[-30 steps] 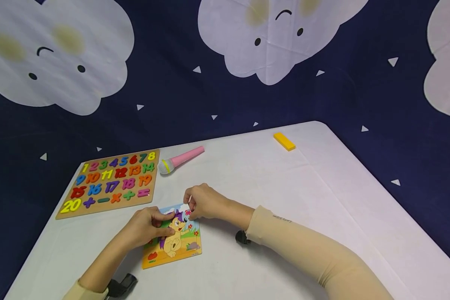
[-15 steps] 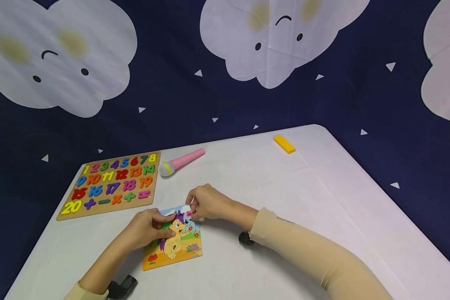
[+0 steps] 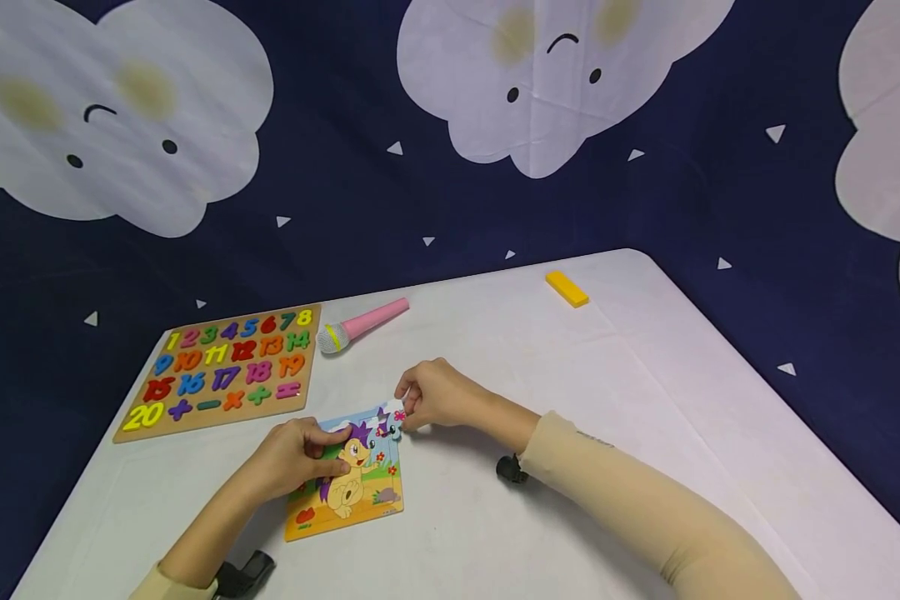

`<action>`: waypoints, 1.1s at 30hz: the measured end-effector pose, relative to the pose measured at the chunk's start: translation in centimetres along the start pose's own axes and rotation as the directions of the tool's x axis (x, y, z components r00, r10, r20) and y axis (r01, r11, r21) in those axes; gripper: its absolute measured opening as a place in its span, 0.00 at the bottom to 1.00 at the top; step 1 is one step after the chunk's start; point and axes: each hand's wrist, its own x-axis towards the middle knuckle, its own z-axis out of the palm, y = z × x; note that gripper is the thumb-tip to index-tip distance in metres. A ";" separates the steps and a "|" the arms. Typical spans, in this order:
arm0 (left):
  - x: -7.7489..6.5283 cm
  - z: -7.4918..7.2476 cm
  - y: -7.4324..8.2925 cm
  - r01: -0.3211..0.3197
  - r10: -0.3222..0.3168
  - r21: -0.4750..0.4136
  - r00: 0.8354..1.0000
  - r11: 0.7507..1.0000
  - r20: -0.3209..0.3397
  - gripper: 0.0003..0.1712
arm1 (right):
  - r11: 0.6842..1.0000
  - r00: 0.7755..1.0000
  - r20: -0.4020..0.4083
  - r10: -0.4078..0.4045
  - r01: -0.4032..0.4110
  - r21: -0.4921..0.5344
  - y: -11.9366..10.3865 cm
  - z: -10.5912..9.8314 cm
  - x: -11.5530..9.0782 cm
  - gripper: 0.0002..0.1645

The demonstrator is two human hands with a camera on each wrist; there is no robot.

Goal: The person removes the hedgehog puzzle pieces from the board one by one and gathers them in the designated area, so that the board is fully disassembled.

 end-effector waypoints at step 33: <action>0.0 0.1 -0.2 0.004 -0.004 0.007 1.000 1.000 0.003 0.27 | 0.980 0.979 -0.090 0.185 -0.190 -0.052 11.0 -11.6 -9.0 0.22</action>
